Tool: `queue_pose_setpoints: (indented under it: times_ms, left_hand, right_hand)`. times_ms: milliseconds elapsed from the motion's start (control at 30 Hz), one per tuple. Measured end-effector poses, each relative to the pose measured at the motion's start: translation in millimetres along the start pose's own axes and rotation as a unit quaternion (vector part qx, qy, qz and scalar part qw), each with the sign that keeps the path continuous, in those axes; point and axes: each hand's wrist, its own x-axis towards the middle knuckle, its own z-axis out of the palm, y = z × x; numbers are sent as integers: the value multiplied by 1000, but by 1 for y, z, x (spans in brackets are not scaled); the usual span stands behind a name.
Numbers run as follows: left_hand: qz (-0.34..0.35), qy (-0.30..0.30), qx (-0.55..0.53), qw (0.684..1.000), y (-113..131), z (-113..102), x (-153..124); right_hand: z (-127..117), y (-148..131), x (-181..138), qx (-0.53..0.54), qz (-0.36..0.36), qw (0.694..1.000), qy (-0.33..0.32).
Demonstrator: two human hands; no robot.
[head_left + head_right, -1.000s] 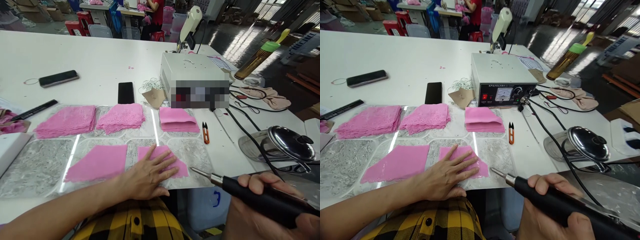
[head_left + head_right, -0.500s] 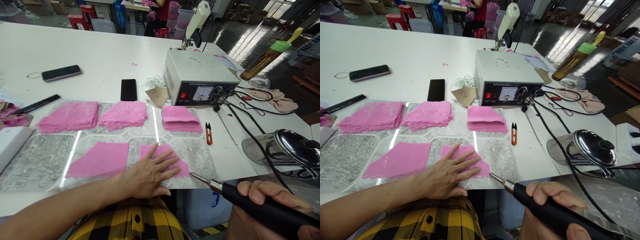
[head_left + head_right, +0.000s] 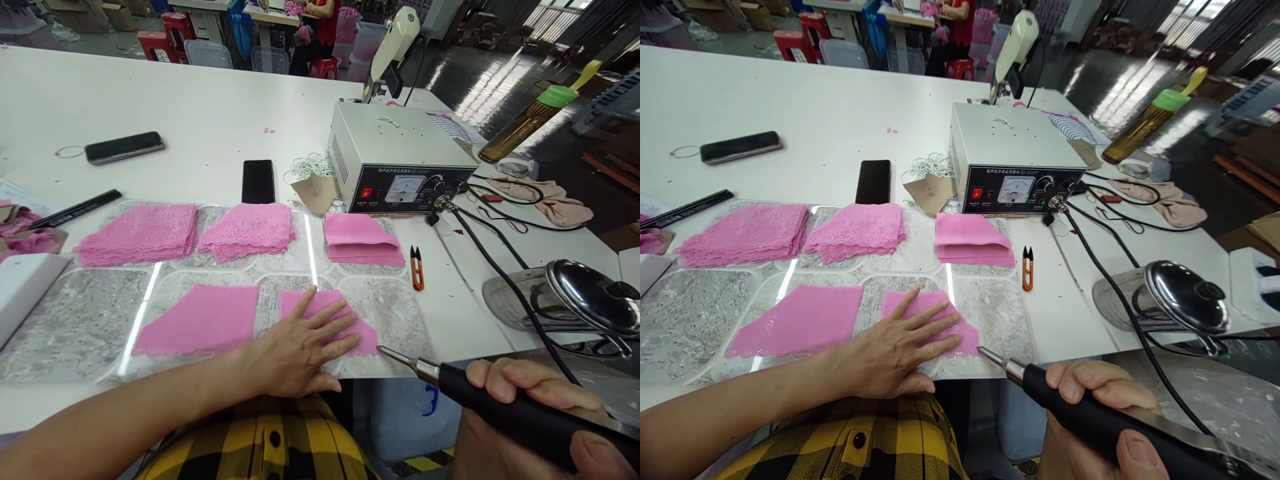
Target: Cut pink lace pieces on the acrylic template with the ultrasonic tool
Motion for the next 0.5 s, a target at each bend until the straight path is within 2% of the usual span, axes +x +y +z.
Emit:
queue_pose_setpoints:
  times_ms: [100, 267, 367, 500]
  left_hand:
    - [3, 11, 5, 1000, 0, 0, 0]
    - [8, 15, 4, 1000, 1, 0, 0]
    - [11, 22, 7, 1000, 2, 0, 1]
    - [4, 34, 0, 999, 3, -6, -2]
  right_hand:
    - [-3, 0, 1, 8, 14, 1000, -9]
    - [-16, 9, 6, 19, 0, 999, 30]
    - [-23, 16, 10, 43, -10, 999, 19]
    - [-19, 11, 6, 34, 6, 999, 11]
